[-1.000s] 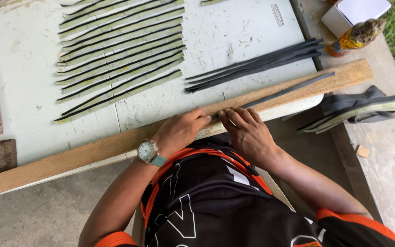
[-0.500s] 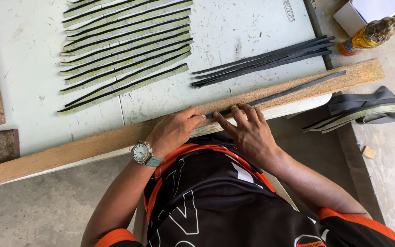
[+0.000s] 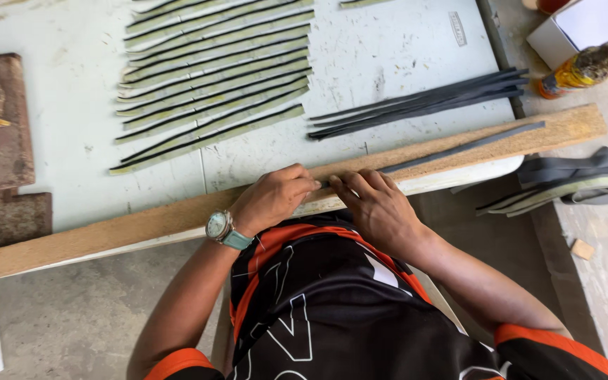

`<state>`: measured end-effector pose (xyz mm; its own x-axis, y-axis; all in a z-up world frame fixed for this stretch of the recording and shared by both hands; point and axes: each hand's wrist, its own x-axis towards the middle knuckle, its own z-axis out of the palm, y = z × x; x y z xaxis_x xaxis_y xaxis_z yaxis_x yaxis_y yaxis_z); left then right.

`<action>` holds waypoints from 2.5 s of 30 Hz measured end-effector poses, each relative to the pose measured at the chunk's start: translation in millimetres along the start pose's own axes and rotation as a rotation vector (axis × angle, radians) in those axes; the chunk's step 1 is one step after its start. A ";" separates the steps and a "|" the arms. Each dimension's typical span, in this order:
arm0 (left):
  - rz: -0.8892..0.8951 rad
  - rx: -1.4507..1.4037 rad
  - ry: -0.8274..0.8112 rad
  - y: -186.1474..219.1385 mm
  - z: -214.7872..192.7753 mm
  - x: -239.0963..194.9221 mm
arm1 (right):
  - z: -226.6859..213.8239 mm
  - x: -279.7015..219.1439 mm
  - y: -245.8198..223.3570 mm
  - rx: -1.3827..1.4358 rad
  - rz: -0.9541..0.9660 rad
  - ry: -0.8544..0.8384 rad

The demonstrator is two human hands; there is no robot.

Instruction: The person repeatedly picks up a long green strip and a black strip, places them together on a wooden block, and presses them together with both hands. The person then sets the combined strip aside and repeats the process with new strips from the table.

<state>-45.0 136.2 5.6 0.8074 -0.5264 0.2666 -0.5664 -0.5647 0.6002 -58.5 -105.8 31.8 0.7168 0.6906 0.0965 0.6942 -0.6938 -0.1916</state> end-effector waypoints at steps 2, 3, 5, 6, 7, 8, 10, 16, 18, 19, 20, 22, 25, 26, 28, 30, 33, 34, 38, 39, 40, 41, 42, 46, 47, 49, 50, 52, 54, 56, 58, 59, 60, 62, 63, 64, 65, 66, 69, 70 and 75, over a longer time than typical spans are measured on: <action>-0.026 -0.116 0.037 -5.1 -3.5 -6.7 | 0.0 0.2 1.2 -0.036 -0.012 0.003; -0.035 -0.120 0.038 -6.5 -1.8 -10.0 | 1.0 -2.3 -0.2 -0.051 -0.014 -0.004; -0.028 -0.106 0.056 -7.2 1.4 -14.1 | 2.1 -1.8 -2.1 -0.099 -0.025 -0.016; -0.010 -0.087 0.073 -6.7 2.4 -13.9 | 1.3 -0.5 -2.7 -0.129 -0.034 -0.019; 0.008 -0.068 0.090 -5.7 3.3 -13.3 | 0.5 0.6 -3.4 -0.135 -0.035 -0.024; 0.010 -0.058 0.089 -4.9 4.0 -12.4 | -0.3 1.4 -4.1 -0.141 -0.036 -0.029; 0.016 -0.036 0.088 -4.6 4.7 -10.4 | -1.4 3.0 -4.4 -0.172 -0.040 -0.041; 0.012 0.016 0.023 -13.8 11.0 -10.0 | 1.5 1.3 -5.4 -0.228 -0.053 -0.062; 0.000 0.027 0.003 -16.0 14.6 -8.7 | 2.7 1.8 -5.4 -0.249 -0.064 -0.042; -0.005 0.033 -0.006 -16.1 15.3 -8.2 | 3.0 1.9 -5.7 -0.257 -0.061 -0.045; 0.050 0.117 0.018 -15.1 15.3 -8.8 | 3.5 2.1 -6.2 -0.264 -0.057 -0.049; 0.161 0.282 0.063 -9.1 14.6 -12.5 | 4.7 1.7 -7.7 -0.286 -0.062 -0.029; 0.083 0.441 0.062 9.1 5.9 -34.2 | 4.3 -2.0 -10.3 -0.260 -0.065 0.004; -0.005 0.396 0.040 17.0 5.2 -39.0 | 2.9 -3.0 -11.0 -0.199 -0.047 -0.009; -0.172 0.315 -0.001 26.3 3.5 -40.8 | 2.3 1.8 -10.2 -0.140 -0.001 0.006; -0.375 0.166 -0.176 35.9 14.5 -42.4 | 8.3 -4.1 -17.1 -0.120 0.073 0.021; -0.350 0.181 -0.116 40.4 31.3 -37.7 | 18.3 -6.6 -22.3 -0.057 0.089 -0.029; -0.290 0.226 -0.045 42.3 35.4 -38.2 | 21.2 -7.7 -24.3 -0.063 0.077 -0.023; -0.320 0.167 0.034 38.9 37.4 -46.4 | 34.2 -5.5 -30.4 0.005 0.053 0.044; -0.262 0.154 0.119 36.5 37.1 -47.4 | 35.7 -4.9 -30.1 0.042 0.054 0.068; -0.204 0.141 0.204 35.2 38.1 -47.2 | 36.3 -5.2 -29.7 0.017 0.079 0.073; -0.268 0.155 0.138 34.4 38.7 -47.5 | 35.9 -5.3 -28.1 -0.011 0.107 0.079; -0.333 0.168 0.072 34.3 40.3 -46.9 | 35.1 -4.7 -25.9 -0.039 0.136 0.086; -0.413 0.358 -0.113 40.1 50.0 -50.3 | 32.5 -6.0 -21.2 0.012 0.123 0.111; -0.389 0.374 -0.112 40.6 52.4 -50.8 | 31.1 -9.4 -17.3 0.027 0.128 0.111; -0.329 0.403 -0.113 39.9 55.3 -49.6 | 26.2 -18.6 -6.6 0.015 0.169 0.101; -0.334 0.418 -0.136 39.5 55.9 -48.1 | 22.7 -23.7 -0.6 -0.011 0.206 0.090; -0.355 0.464 -0.175 37.3 52.2 -46.8 | 14.7 -31.4 15.0 -0.048 0.271 0.084; -0.335 0.477 -0.168 38.6 49.1 -47.3 | 8.0 -39.8 29.8 -0.065 0.324 0.085; -0.351 0.475 -0.179 40.8 46.1 -47.7 | 3.6 -48.3 45.9 -0.080 0.388 0.065; -0.395 0.452 -0.209 45.2 44.8 -45.4 | -0.3 -59.0 63.0 -0.096 0.443 0.060; -0.408 0.464 -0.224 47.1 43.1 -43.9 | -1.4 -63.5 71.0 -0.105 0.467 0.069; -0.422 0.477 -0.238 49.2 40.9 -42.9 | -2.7 -68.1 79.1 -0.114 0.492 0.079; -0.465 0.481 -0.273 52.1 36.6 -39.7 | -7.2 -76.6 97.4 -0.136 0.521 0.102; -0.494 0.472 -0.300 53.1 34.7 -38.9 | -9.0 -82.1 105.8 -0.145 0.540 0.113; -0.523 0.464 -0.328 53.8 33.3 -38.2 | -10.8 -87.7 114.2 -0.136 0.571 0.125; -0.517 0.471 -0.321 54.4 32.2 -37.5 | -13.5 -92.6 123.3 -0.128 0.601 0.137; -0.511 0.478 -0.314 54.8 31.4 -36.9 | -16.6 -97.4 132.4 -0.120 0.631 0.150; -0.501 0.511 -0.320 54.8 31.5 -36.6 | -26.2 -110.4 158.7 -0.100 0.695 0.182; -0.500 0.524 -0.325 54.1 31.4 -37.1 | -28.4 -112.9 165.9 -0.104 0.714 0.180; -0.515 0.493 -0.346 51.4 31.0 -39.6 | -36.1 -114.6 192.6 -0.098 0.827 0.179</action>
<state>-111.2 108.3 2.6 0.9364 -0.2442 -0.2521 -0.2087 -0.9649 0.1594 -4.5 -325.9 19.1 0.9896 -0.0833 0.1177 -0.0607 -0.9811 -0.1838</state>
